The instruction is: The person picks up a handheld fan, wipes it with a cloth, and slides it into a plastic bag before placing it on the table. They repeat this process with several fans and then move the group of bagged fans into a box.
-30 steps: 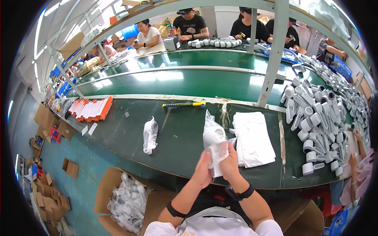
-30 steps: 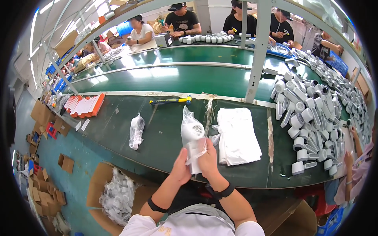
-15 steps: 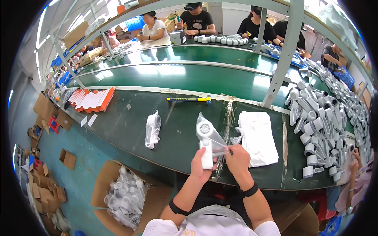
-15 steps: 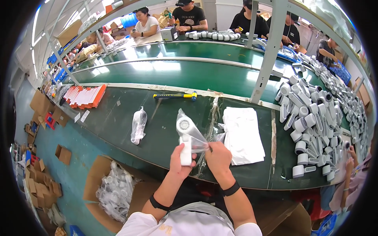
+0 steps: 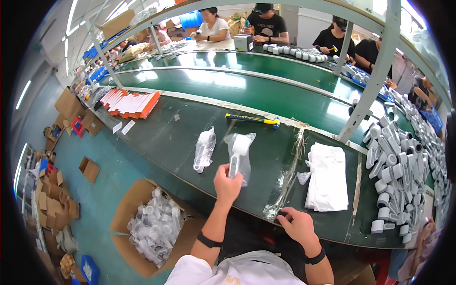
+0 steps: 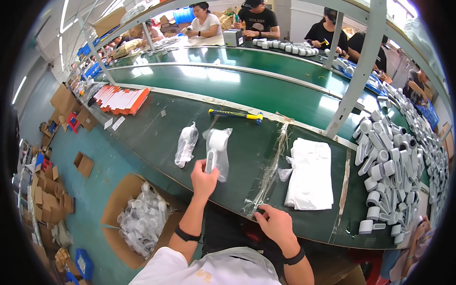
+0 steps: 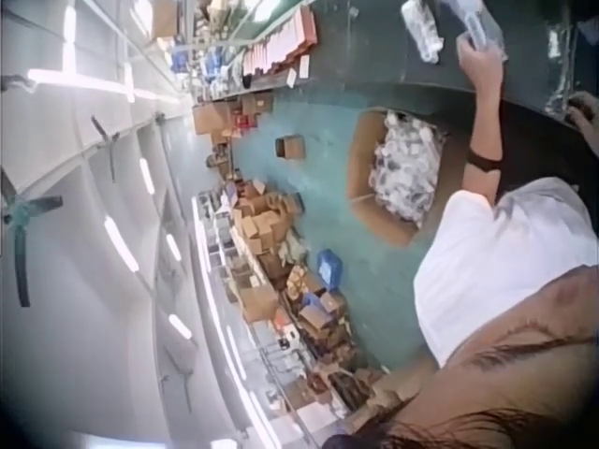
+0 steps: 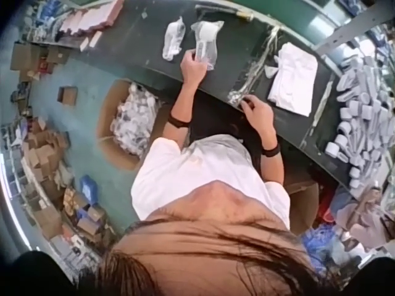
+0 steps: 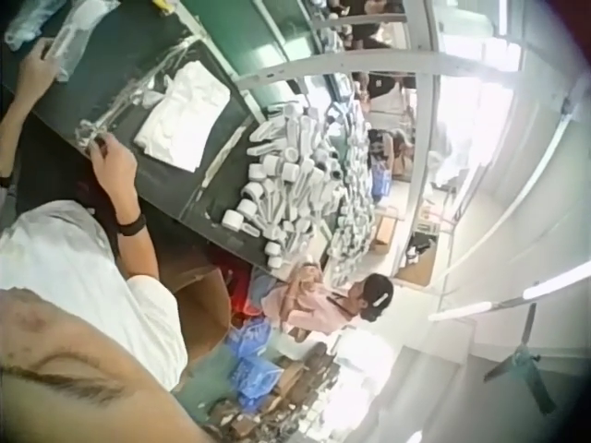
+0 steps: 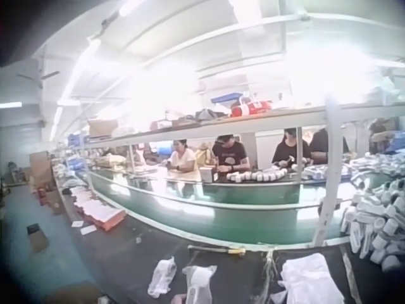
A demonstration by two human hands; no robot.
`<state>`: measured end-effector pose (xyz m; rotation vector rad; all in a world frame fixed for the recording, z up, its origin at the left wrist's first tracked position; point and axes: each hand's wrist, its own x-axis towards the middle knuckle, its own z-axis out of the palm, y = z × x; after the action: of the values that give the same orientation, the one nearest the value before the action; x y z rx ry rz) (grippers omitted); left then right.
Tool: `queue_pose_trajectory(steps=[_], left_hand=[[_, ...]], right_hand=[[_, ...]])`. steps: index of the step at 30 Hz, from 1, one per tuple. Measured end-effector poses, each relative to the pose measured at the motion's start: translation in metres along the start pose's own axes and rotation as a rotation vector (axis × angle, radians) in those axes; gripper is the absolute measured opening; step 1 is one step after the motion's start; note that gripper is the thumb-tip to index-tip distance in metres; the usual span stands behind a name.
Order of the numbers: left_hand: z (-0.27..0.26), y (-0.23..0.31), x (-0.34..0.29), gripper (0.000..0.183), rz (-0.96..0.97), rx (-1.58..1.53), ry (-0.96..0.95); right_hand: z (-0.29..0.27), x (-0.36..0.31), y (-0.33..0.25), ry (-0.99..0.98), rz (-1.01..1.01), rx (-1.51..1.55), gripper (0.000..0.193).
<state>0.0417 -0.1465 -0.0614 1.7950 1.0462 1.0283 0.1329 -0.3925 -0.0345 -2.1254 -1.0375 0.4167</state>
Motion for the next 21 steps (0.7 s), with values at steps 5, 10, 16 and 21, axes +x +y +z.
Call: queue_pose_trajectory(steps=[5,10,16,21], left_hand=[[-0.007,-0.045,0.036,0.033,0.299,0.456,0.154],[-0.017,-0.060,0.047,0.043,0.260,0.719,0.175],[-0.027,-0.052,0.028,0.046,0.262,0.671,0.246],[-0.037,-0.065,0.026,0.038,0.208,0.538,0.222]], right_hand=[[0.030,-0.005,0.030,0.224,-0.061,0.078,0.017],[0.036,-0.008,0.037,0.334,-0.132,0.139,0.009],[0.034,-0.006,0.037,0.350,-0.156,0.107,0.007],[0.036,-0.006,0.037,0.354,-0.180,0.105,0.007]])
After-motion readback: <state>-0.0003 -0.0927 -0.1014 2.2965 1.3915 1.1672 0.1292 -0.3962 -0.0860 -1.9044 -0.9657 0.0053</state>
